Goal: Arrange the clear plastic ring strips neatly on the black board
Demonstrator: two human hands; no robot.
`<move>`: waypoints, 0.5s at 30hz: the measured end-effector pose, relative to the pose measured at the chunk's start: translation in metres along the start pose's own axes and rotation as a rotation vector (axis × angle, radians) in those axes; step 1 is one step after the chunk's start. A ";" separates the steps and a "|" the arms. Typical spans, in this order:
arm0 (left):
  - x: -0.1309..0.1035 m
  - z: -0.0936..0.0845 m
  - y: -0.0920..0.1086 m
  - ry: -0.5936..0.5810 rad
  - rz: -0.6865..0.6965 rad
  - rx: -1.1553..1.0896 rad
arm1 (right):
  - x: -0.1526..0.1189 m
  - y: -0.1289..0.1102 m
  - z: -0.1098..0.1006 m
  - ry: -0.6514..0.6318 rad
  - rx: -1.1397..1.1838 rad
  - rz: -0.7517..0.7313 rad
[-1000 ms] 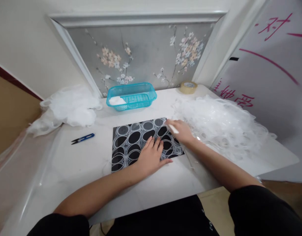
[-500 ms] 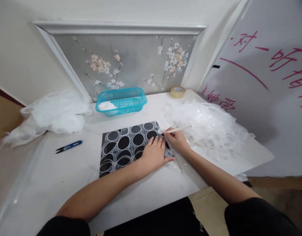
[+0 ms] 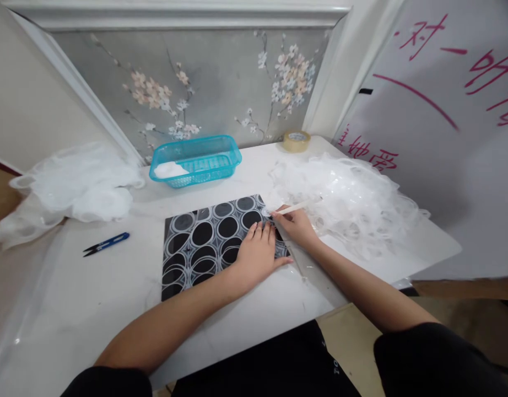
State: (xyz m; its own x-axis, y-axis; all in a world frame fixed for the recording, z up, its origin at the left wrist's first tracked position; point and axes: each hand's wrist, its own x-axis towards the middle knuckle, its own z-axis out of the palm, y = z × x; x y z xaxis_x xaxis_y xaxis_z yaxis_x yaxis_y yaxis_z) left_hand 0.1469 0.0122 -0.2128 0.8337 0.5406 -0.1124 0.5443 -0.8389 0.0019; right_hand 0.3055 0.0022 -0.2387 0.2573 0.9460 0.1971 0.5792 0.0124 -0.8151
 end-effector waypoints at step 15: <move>-0.003 -0.004 -0.016 -0.031 0.099 -0.141 | 0.079 -0.013 -0.104 0.351 -0.598 0.122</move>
State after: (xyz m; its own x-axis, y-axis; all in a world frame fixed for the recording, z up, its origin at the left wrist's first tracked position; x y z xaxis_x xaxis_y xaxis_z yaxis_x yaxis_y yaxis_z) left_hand 0.1361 0.0239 -0.2090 0.8817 0.4520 -0.1351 0.4693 -0.8695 0.1538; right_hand 0.3991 0.0429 -0.1557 0.5233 0.7678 0.3695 0.8305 -0.3627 -0.4227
